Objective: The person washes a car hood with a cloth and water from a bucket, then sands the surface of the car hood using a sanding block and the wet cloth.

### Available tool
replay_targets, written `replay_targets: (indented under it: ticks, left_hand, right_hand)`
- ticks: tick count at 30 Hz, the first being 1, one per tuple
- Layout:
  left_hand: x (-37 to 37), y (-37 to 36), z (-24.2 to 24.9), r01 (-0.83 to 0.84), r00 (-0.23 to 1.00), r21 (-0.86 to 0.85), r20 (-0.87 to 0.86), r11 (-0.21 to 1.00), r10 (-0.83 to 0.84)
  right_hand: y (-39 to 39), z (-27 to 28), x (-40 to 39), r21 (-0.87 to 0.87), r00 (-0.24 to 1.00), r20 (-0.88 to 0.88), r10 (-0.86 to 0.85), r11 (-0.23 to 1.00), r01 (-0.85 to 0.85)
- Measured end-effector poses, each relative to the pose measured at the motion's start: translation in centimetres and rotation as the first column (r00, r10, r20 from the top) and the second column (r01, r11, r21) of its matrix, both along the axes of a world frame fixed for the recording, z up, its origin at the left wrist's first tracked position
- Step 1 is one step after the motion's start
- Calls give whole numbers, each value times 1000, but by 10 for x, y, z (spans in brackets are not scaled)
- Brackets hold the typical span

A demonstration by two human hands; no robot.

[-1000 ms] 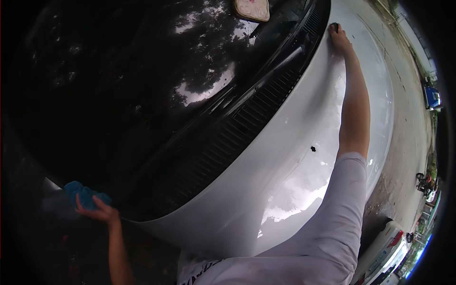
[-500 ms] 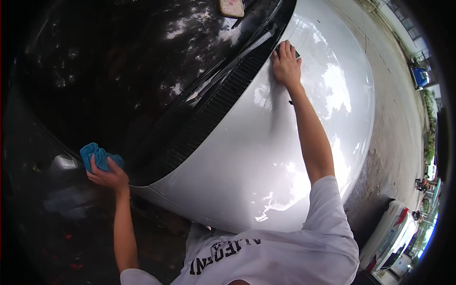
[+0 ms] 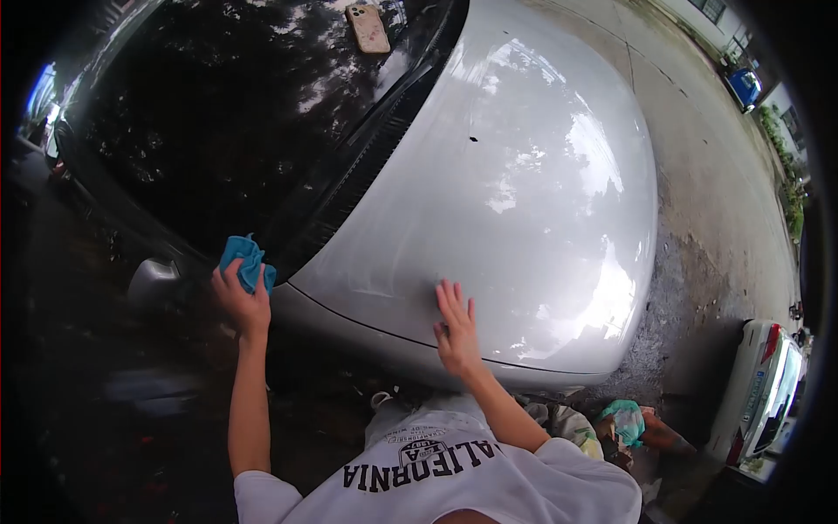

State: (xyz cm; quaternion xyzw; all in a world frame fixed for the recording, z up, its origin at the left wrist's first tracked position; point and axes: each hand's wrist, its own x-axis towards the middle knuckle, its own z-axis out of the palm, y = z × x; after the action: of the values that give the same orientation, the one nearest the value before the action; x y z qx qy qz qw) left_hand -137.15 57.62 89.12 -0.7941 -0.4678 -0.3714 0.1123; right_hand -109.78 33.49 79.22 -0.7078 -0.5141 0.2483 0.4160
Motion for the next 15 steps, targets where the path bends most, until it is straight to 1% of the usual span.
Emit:
replay_targets:
  ticks: [1,2,3,4,5,6,8,9,10,11,13,14,15]
  left_hand:
    - [11,-27,-4,140,990,-61,-6,988,-141]
    - [20,-51,-16,200,972,-147,-95,969,-215]
    - [34,-68,-26,230,933,-255,-218,939,-287]
    - [51,-77,-40,220,909,-347,-266,911,-321]
    - [67,-78,-55,205,911,-382,-263,901,-319]
    - [80,-75,-65,201,907,-381,-275,902,-318]
    - [109,-57,-77,175,949,-310,-199,935,-244]
    - [125,-44,-79,218,933,-279,-221,935,-283]
    - [144,-29,-81,256,917,-299,-227,919,-329]
    - [164,-10,-84,295,897,-319,-232,901,-376]
    - [226,37,-78,268,892,-300,-282,915,-353]
    - [264,66,-74,268,899,-293,-265,918,-348]
    - [306,93,-66,118,889,-363,-377,924,-261]
  right_hand:
    - [-16,0,31,24,989,1,-151,988,151]
    - [-31,-16,63,52,956,24,-292,956,290]
    - [-46,-32,95,61,911,98,-401,916,396]
    - [-61,-53,126,97,859,166,-485,874,475]
    - [-73,-67,153,88,799,223,-559,828,554]
    - [-84,-81,176,89,748,266,-609,788,610]
    - [-97,-98,204,41,708,263,-655,741,670]
    - [-99,-107,205,5,693,320,-646,733,680]
    - [-99,-116,208,-27,679,375,-631,725,688]
    - [-97,-118,210,-37,682,356,-638,720,693]
    - [-97,-113,210,-45,677,390,-624,722,691]
    - [-98,-112,209,-61,682,382,-624,719,692]
    - [-97,-111,210,-48,680,384,-624,722,690]
